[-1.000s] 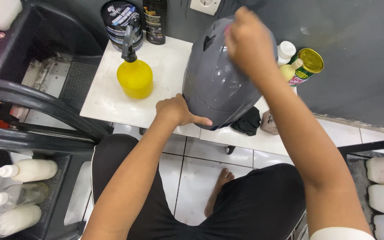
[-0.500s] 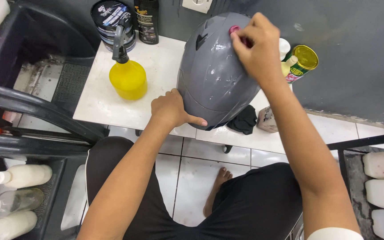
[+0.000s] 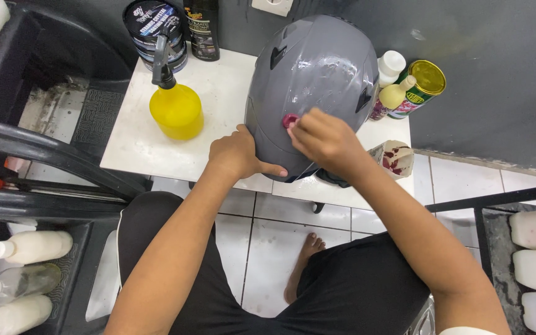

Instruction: The person sprays a gray motorcycle helmet with a yellow spray bottle, then rubs a pink substance from a small container onto the helmet's surface using a pink applicator. The person repeatedly applies the substance in circular motions across the helmet's top and sides.

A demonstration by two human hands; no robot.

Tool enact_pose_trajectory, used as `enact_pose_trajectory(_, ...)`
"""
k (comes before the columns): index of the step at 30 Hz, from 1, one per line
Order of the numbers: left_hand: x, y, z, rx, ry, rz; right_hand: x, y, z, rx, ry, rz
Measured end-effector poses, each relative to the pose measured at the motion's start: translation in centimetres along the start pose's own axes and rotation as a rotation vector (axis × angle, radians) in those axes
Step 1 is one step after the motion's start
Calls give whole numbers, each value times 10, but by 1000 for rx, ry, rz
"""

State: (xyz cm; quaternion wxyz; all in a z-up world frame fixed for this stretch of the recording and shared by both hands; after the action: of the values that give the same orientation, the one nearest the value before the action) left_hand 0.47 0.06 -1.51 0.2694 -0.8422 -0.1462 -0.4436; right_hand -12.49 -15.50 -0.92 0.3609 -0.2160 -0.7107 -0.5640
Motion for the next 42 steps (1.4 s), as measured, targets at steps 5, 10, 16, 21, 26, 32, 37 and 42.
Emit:
enact_pose_trajectory(5, 3, 0, -4, 3, -3, 8, 22, 10, -25, -169, 79, -146)
enact_pose_trajectory(10, 5, 0, -3, 15, -8, 25, 11, 8, -15, -80, 4, -101)
enact_pose_trajectory(16, 6, -2, -5, 17, -11, 33, 7, 9, -55, -159, 34, -164)
enact_pose_trajectory(21, 8, 0, -6, 26, -1, 51, 6, 23, -28, -11, -107, -17)
enact_pose_trajectory(26, 1, 8, -7, 205, 74, 230, 32, 33, -85, -146, 16, -156)
enact_pose_trajectory(32, 3, 9, -7, 225, 63, 234, 23, 45, -51, -71, 126, -2)
enact_pose_trajectory(37, 1, 10, -5, 210, 64, 216, 11, 53, -76, -195, 157, -126)
enact_pose_trajectory(42, 3, 8, -6, 218, 44, 232, 1, 58, -60, -146, 190, 38)
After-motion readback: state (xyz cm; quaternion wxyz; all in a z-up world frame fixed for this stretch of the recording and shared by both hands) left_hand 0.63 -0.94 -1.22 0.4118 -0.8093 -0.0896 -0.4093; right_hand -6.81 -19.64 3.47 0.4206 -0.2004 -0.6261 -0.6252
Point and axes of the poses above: each hand's wrist, its own y-axis towards the middle knuckle, its own x-axis out of the back of the hand, z = x × y, the point moved 1 cm from there along y, towards the middle knuckle, and after that the axes turned 1 degree about z, right-handed, at the moved point
